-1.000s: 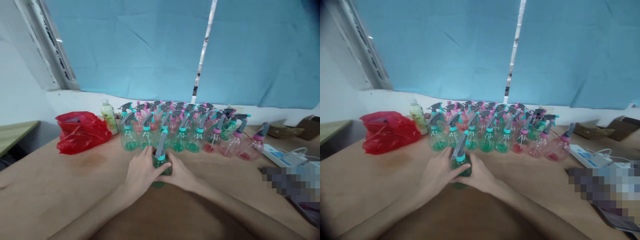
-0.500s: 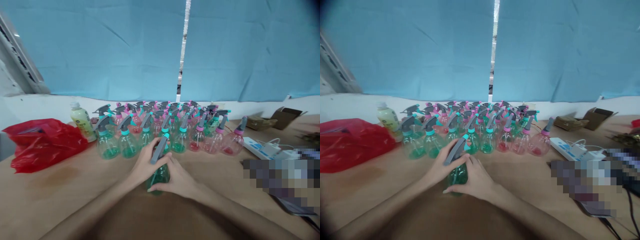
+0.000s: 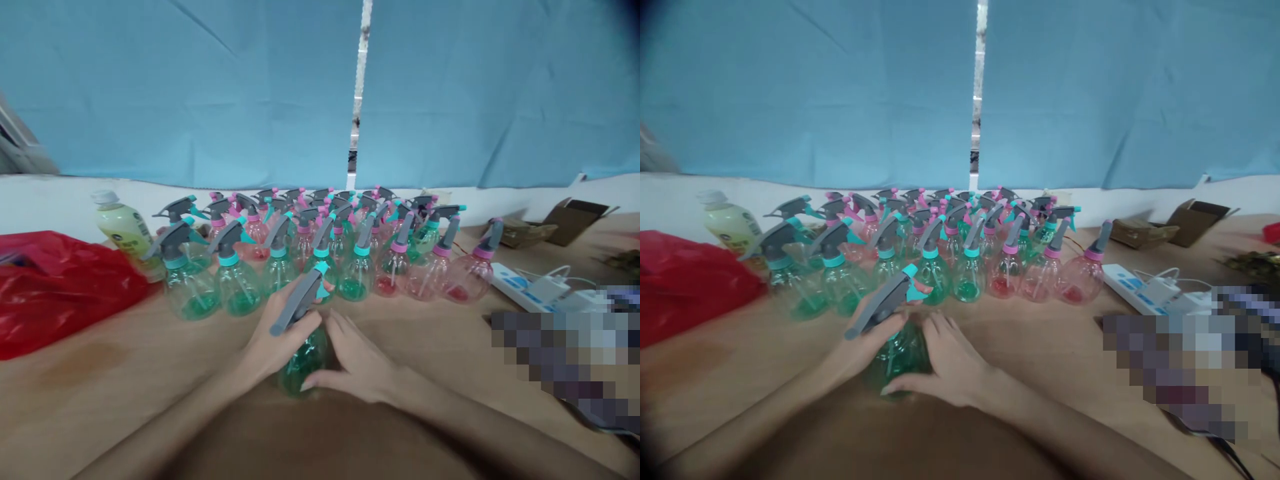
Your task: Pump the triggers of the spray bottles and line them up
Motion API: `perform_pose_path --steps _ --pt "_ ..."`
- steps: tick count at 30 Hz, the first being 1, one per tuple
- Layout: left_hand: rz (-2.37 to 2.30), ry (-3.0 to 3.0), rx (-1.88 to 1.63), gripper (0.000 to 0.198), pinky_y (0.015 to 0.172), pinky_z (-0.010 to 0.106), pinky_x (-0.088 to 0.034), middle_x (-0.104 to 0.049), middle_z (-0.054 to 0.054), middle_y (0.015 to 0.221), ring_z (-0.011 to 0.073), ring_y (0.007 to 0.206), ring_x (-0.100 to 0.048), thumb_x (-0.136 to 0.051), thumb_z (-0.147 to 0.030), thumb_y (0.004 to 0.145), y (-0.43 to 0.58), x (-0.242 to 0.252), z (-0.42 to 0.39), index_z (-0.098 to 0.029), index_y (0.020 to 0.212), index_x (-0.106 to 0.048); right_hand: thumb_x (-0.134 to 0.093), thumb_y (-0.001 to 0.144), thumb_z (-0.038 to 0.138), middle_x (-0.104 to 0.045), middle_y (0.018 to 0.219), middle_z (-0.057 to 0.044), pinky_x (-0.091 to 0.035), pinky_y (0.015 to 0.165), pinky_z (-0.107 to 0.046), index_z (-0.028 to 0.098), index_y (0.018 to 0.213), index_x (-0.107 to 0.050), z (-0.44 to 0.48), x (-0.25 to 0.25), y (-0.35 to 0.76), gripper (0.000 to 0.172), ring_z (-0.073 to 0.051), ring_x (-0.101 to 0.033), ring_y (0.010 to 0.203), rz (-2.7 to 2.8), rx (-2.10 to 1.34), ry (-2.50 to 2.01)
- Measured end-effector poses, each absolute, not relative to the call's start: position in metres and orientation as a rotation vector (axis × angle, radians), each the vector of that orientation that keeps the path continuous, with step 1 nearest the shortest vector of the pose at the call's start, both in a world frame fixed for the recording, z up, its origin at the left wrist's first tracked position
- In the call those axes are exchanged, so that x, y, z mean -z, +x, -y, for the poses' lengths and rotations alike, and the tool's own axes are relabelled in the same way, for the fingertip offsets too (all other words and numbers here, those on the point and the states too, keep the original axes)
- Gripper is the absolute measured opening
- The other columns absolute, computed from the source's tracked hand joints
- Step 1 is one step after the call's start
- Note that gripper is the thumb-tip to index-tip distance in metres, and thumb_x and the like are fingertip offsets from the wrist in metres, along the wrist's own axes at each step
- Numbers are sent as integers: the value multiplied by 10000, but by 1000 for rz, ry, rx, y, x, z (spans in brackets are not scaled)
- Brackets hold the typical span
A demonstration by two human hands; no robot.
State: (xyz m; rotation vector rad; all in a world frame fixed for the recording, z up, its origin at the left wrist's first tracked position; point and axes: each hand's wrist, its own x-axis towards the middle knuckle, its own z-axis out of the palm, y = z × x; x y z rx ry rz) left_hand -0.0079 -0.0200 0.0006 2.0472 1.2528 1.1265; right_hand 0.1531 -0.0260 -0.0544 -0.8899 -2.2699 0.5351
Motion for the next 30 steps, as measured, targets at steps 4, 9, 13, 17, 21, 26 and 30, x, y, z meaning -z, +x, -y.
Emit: perform_pose_path --steps 4,9,13,17,21,26,30 --pt "-1197 2044 -1057 359 720 352 -515 -648 13 863 197 770 -615 -455 -210 694 -8 -5 20 -256 1025 -586 -551 787 546 -473 1300 -143 -345 1016 -468 181 1323 -357 17 73 185 676 -276 -419 1221 2339 -510 -966" --pt "-1278 2043 -997 380 568 293 -474 -611 -6 753 153 590 -528 -436 -225 667 -4 -12 24 -262 1014 -589 -504 844 486 -495 1293 -99 -357 1021 -462 230 1261 -435 13 90 206 494 -245 -439 1220 2335 -491 -1062" --pt "-1301 2038 -989 314 477 252 -409 -551 -16 698 127 527 -433 -427 -242 663 -3 -13 24 -251 933 -586 -496 848 490 -517 1290 -83 -376 1018 -454 234 1250 -462 13 94 204 477 -234 -460 1211 2351 -422 -1091" --pt "-1247 2078 -1031 333 470 240 -383 -533 -25 716 117 521 -404 -425 -220 668 -4 -13 23 -265 958 -583 -492 858 469 -540 1279 -85 -386 1016 -454 219 1256 -474 11 97 202 470 -230 -470 1205 2348 -370 -1090" --pt "-1207 2122 -1042 312 487 234 -373 -470 -37 656 115 529 -392 -434 -195 686 -6 -15 23 -251 956 -581 -483 866 459 -552 1272 -91 -397 1010 -466 205 1256 -486 10 98 203 465 -238 -481 1199 2354 -320 -1078" --pt "-1142 2126 -1075 281 526 243 -380 -480 -39 643 116 548 -413 -437 -167 694 -6 -14 24 -230 918 -593 -471 870 469 -544 1284 -91 -384 1031 -449 185 1254 -487 11 98 203 478 -228 -473 1209 2376 -292 -1096" --pt "-1118 2085 -1084 205 582 260 -428 -560 -24 708 127 601 -493 -449 -170 702 -6 -13 23 -218 851 -582 -474 866 475 -541 1289 -92 -386 1033 -439 184 1258 -488 10 98 203 488 -225 -472 1210 2382 -283 -1092"
